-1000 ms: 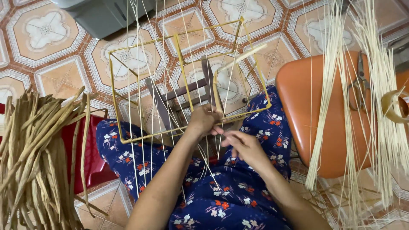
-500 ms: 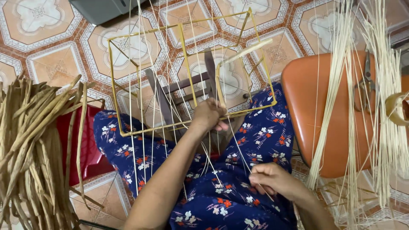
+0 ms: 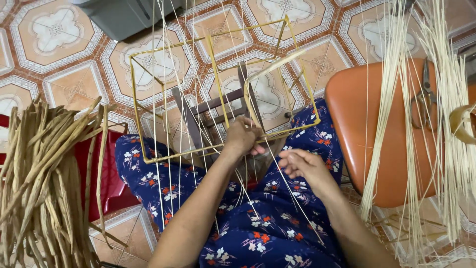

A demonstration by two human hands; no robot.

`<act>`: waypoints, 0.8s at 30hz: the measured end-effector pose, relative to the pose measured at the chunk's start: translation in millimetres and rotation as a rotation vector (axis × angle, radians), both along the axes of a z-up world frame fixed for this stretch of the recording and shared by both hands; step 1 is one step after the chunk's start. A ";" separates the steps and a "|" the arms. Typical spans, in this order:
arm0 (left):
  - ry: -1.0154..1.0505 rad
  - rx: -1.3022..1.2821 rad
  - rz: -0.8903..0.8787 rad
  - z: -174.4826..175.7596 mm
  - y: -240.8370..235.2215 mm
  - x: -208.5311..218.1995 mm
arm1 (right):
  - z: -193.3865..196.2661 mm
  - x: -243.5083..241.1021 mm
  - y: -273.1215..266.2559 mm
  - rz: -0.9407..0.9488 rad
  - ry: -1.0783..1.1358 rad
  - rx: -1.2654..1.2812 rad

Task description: The person is weaving thin bamboo strips onto a wooden frame to create a structure, using scissors and tape.

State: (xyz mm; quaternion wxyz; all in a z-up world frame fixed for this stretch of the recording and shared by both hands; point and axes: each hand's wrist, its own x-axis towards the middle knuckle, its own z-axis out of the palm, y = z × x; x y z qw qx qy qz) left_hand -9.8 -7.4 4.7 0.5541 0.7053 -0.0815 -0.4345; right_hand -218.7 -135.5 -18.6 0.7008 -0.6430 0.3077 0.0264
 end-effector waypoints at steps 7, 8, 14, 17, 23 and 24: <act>-0.043 0.070 0.003 16.5 1.9 -1.4 | -46.4 51.1 14.3 -0.119 -0.125 0.213; -0.050 0.069 -0.005 17.7 2.9 -2.0 | -59.3 50.3 16.1 -0.153 -0.163 0.243; -0.017 0.065 -0.039 -0.4 0.5 0.1 | -54.4 49.0 21.0 -0.144 -0.193 0.261; 0.002 0.028 -0.051 -11.4 0.0 3.4 | -63.9 50.3 14.6 -0.157 -0.220 0.205; 0.083 -0.027 -0.075 -15.5 1.5 8.3 | -44.5 86.8 8.7 0.056 -0.485 -0.662; 0.082 -0.024 -0.080 -16.6 1.8 8.8 | -62.3 92.3 4.5 0.050 -0.484 -0.660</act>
